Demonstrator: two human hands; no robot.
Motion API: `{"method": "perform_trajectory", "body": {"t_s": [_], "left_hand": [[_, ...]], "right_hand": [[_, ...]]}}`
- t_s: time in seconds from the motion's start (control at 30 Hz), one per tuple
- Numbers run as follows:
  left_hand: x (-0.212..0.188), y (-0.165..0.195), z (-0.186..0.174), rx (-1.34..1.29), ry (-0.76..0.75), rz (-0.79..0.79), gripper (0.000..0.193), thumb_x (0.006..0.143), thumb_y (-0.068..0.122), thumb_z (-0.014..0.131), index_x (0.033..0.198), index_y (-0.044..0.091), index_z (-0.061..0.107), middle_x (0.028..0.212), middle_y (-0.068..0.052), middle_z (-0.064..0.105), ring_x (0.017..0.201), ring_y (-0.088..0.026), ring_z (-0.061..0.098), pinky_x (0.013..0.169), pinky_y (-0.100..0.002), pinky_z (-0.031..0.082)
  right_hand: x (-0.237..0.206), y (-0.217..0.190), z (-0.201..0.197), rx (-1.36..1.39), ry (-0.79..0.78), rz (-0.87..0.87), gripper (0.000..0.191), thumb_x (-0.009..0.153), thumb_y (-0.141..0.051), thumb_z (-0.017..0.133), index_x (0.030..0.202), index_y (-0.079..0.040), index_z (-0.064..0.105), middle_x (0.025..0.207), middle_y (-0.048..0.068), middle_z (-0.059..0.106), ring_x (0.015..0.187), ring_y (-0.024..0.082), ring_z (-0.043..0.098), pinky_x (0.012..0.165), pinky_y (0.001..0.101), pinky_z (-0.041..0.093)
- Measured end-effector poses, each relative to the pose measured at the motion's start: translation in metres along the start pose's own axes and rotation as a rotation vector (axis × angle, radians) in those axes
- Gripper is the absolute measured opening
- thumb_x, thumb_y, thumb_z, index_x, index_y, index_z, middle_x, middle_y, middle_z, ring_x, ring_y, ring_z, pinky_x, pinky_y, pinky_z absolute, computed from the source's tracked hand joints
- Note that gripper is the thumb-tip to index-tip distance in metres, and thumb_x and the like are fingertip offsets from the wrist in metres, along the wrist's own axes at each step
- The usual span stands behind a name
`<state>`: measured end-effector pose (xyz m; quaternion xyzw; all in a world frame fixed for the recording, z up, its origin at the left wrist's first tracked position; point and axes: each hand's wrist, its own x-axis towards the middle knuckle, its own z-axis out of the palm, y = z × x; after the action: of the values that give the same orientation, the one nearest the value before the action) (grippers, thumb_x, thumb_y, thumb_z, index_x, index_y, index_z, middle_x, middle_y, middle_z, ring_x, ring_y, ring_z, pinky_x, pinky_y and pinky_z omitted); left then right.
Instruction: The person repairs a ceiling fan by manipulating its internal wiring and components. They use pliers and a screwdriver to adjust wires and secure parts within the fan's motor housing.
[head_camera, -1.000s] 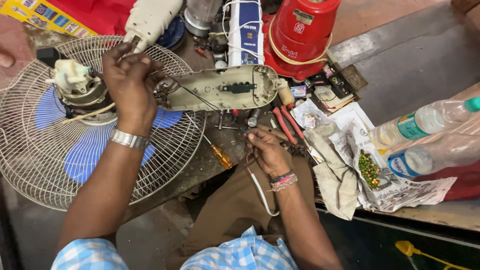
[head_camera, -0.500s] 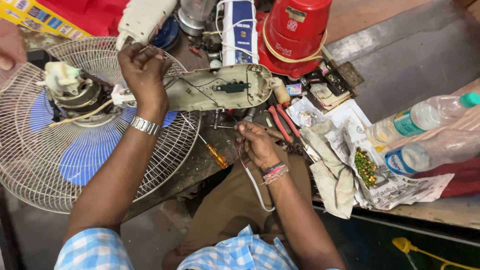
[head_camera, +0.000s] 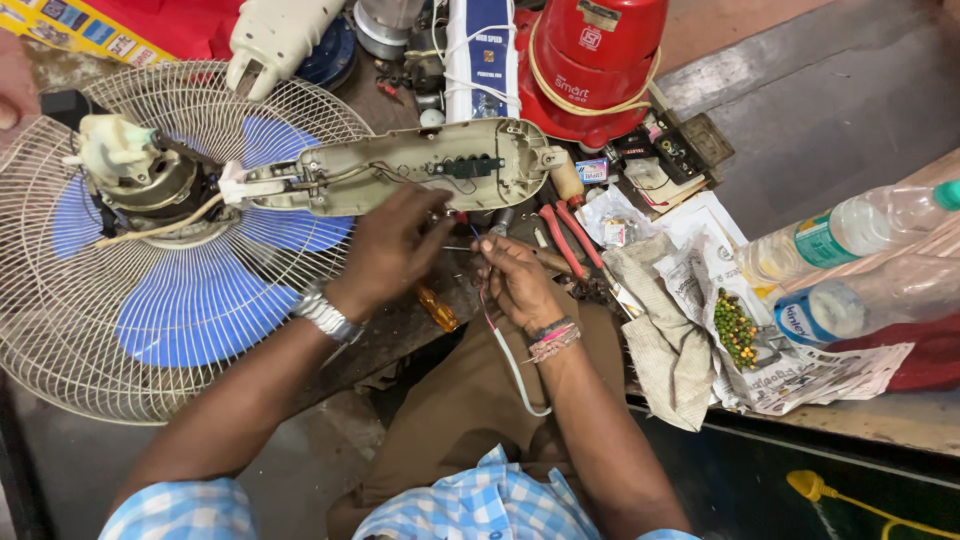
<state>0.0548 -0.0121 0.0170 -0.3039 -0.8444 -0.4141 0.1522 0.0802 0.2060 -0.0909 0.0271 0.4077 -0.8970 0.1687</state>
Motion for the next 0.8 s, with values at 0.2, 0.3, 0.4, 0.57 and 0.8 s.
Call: {"method": "perform_trajectory", "body": {"t_s": [0.2,0.3,0.4,0.57,0.8], "left_hand": [[0.009,-0.002,0.026,0.111,-0.191,-0.147,0.021,0.092,0.021,0.074,0.107,0.007,0.075,0.093,-0.014,0.068,0.077,-0.033,0.068,0.065,-0.043,0.053],[0.016,-0.015,0.033,0.048,-0.101,-0.079,0.015,0.093,0.019,0.073,0.098,0.005,0.078,0.089,-0.012,0.072,0.075,-0.030,0.071,0.067,-0.040,0.053],[0.023,-0.031,0.038,-0.227,-0.189,-0.306,0.020,0.094,0.022,0.070,0.098,0.002,0.074,0.084,-0.009,0.073,0.060,-0.019,0.075,0.059,-0.032,0.055],[0.024,-0.046,0.047,-0.395,-0.169,-0.333,0.020,0.098,0.020,0.068,0.091,0.001,0.071,0.073,-0.007,0.075,0.063,-0.011,0.073,0.057,-0.028,0.057],[0.034,-0.054,0.042,-0.594,-0.021,-0.448,0.022,0.102,0.020,0.066,0.095,0.000,0.065,0.089,-0.012,0.077,0.068,-0.011,0.075,0.058,-0.028,0.057]], "right_hand": [[-0.003,-0.001,0.001,0.013,-0.027,-0.004,0.017,0.106,-0.018,0.062,0.108,-0.002,0.065,0.078,-0.001,0.056,0.071,0.010,0.051,0.066,0.0274,0.045],[-0.004,-0.002,0.002,-0.005,-0.020,-0.022,0.019,0.104,-0.019,0.062,0.107,-0.001,0.065,0.078,-0.001,0.054,0.071,0.010,0.049,0.066,0.0275,0.044],[-0.003,-0.003,0.003,0.020,-0.028,-0.019,0.019,0.104,-0.019,0.062,0.106,0.000,0.065,0.075,-0.002,0.051,0.071,0.010,0.047,0.065,0.0268,0.042],[-0.001,-0.003,0.004,-0.004,-0.044,-0.031,0.020,0.105,-0.022,0.062,0.108,-0.002,0.065,0.077,-0.003,0.049,0.072,0.009,0.045,0.067,0.0258,0.040],[-0.005,-0.005,0.006,-0.001,-0.082,-0.048,0.017,0.105,-0.022,0.061,0.107,-0.005,0.063,0.075,-0.003,0.049,0.071,0.011,0.046,0.070,0.0284,0.043]]}}
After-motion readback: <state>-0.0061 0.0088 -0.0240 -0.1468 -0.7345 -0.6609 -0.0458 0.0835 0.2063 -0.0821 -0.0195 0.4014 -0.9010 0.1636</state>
